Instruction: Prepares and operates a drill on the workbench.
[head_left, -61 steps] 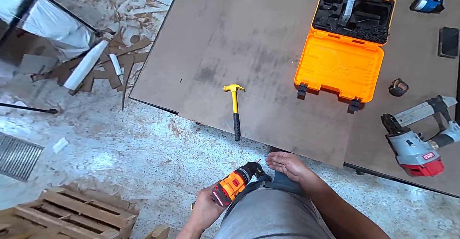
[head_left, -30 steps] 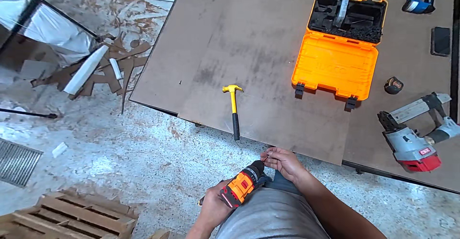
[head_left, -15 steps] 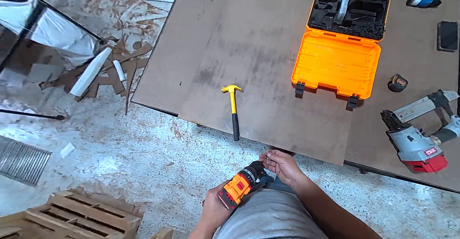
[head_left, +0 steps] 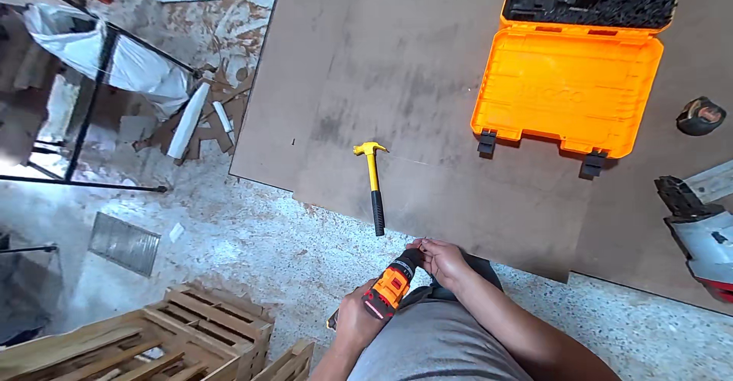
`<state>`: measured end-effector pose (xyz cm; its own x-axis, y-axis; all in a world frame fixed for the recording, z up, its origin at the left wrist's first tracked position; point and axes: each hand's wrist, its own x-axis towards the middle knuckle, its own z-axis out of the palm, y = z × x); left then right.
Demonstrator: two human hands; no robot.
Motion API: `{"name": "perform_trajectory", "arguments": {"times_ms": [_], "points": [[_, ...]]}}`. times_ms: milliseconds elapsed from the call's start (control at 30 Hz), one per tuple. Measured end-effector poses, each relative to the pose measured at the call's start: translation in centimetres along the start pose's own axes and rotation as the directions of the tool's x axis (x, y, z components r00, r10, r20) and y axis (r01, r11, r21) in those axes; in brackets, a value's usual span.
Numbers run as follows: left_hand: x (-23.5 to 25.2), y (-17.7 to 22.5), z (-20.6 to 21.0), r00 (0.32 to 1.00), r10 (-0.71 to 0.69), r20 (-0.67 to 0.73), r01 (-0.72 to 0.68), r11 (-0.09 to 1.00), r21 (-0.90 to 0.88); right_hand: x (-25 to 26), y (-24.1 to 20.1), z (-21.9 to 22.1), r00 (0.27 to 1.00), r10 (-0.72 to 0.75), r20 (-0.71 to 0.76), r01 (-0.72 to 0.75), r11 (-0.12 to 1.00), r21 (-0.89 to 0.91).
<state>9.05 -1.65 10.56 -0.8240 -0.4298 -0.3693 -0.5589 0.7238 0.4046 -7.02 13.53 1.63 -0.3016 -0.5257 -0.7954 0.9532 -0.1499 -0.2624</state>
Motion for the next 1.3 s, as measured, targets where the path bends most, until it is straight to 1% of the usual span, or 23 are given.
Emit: {"name": "perform_trajectory", "arguments": {"times_ms": [100, 200, 333, 433, 500, 533, 567, 600, 633, 667, 700, 733, 767, 800, 833, 867, 900, 933, 1000, 1033, 1100, 1167, 1300], "points": [[2.1, 1.9, -0.3, 0.996, -0.06, 0.068, 0.053, 0.994, 0.096, 1.7, -1.3, 0.1, 0.999, 0.036, -0.027, -0.036, 0.999, -0.007], [3.5, 3.4, -0.5, 0.994, -0.07, 0.089, 0.053, 0.983, 0.175, 2.8, -1.8, -0.3, 0.997, 0.058, -0.044, -0.059, 0.998, -0.021], [4.8, 4.8, -0.8, 0.985, -0.115, 0.13, 0.084, 0.972, 0.221, 3.7, -2.4, -0.8, 0.993, 0.104, -0.055, -0.104, 0.995, 0.004], [5.6, 6.0, -1.2, 0.965, -0.185, 0.184, 0.133, 0.956, 0.261, 5.2, -2.3, -1.3, 0.99, 0.128, -0.051, -0.127, 0.991, 0.04], [6.2, 7.0, -1.6, 0.943, -0.238, 0.233, 0.167, 0.942, 0.29, 5.3, -2.9, -1.9, 0.988, 0.149, -0.042, -0.151, 0.987, -0.049], [6.5, 7.5, -1.8, 0.928, -0.265, 0.262, 0.18, 0.934, 0.309, 4.9, -3.6, -2.3, 0.986, 0.161, -0.03, -0.164, 0.97, -0.178], [6.8, 8.1, -2.1, 0.917, -0.282, 0.283, 0.183, 0.926, 0.331, 4.1, -4.7, -2.6, 0.988, 0.154, -0.01, -0.147, 0.923, -0.355], [7.1, 8.6, -2.4, 0.906, -0.296, 0.302, 0.182, 0.917, 0.354, 2.7, -6.2, -2.5, 0.995, 0.102, -0.006, -0.088, 0.833, -0.546], [7.6, 9.1, -2.7, 0.895, -0.314, 0.318, 0.185, 0.908, 0.375, 1.1, -7.8, -2.0, 1.0, -0.013, -0.019, -0.005, 0.704, -0.71], [8.0, 9.5, -3.0, 0.881, -0.336, 0.332, 0.197, 0.9, 0.388, -0.8, -9.0, -1.0, 0.984, -0.178, -0.022, 0.088, 0.584, -0.807], [8.4, 9.8, -3.3, 0.869, -0.357, 0.342, 0.214, 0.895, 0.392, -2.6, -9.7, 0.4, 0.933, -0.357, 0.029, 0.213, 0.487, -0.847], [8.9, 9.9, -3.6, 0.859, -0.372, 0.351, 0.228, 0.893, 0.387, -4.2, -10.1, 2.2, 0.845, -0.518, 0.131, 0.368, 0.387, -0.846], [9.5, 10.0, -3.9, 0.849, -0.381, 0.366, 0.235, 0.893, 0.385, -5.2, -10.3, 4.3, 0.725, -0.639, 0.258, 0.523, 0.267, -0.809], [9.7, 9.7, -4.2, 0.852, -0.363, 0.378, 0.216, 0.9, 0.379, -5.6, -10.2, 6.5, 0.598, -0.703, 0.384, 0.644, 0.137, -0.753], [9.8, 9.0, -4.2, 0.872, -0.313, 0.377, 0.167, 0.913, 0.373, -5.4, -9.9, 8.4, 0.497, -0.714, 0.493, 0.708, 0.006, -0.706], [9.7, 8.4, -4.4, 0.893, -0.248, 0.376, 0.104, 0.926, 0.363, -4.9, -9.6, 10.0, 0.461, -0.67, 0.582, 0.718, -0.104, -0.688], [9.8, 8.3, -4.6, 0.898, -0.212, 0.386, 0.061, 0.928, 0.366, -4.3, -9.4, 11.0, 0.483, -0.595, 0.642, 0.706, -0.17, -0.688], [10.1, 8.3, -4.8, 0.902, -0.186, 0.389, 0.03, 0.927, 0.374, -3.9, -9.3, 11.7, 0.54, -0.522, 0.66, 0.677, -0.197, -0.709], [10.8, 8.7, -5.2, 0.897, -0.194, 0.398, 0.036, 0.928, 0.371, -3.5, -9.8, 12.3, 0.664, -0.435, 0.608, 0.61, -0.155, -0.777], [11.0, 8.9, -5.3, 0.892, -0.2, 0.405, 0.049, 0.934, 0.354, -3.3, -9.9, 12.5, 0.696, -0.425, 0.578, 0.583, -0.134, -0.801], [11.0, 9.2, -5.6, 0.867, -0.24, 0.436, 0.093, 0.938, 0.333, -3.4, -9.9, 12.5, 0.728, -0.423, 0.54, 0.552, -0.105, -0.827], [11.5, 8.5, -5.5, 0.877, -0.196, 0.439, 0.016, 0.925, 0.381, -3.5, -10.4, 12.4, 0.756, -0.416, 0.505, 0.517, -0.093, -0.851], [12.2, 8.4, -5.5, 0.866, -0.179, 0.467, -0.06, 0.89, 0.453, -3.6, -10.3, 12.2, 0.757, -0.457, 0.467, 0.498, -0.059, -0.865]]}}
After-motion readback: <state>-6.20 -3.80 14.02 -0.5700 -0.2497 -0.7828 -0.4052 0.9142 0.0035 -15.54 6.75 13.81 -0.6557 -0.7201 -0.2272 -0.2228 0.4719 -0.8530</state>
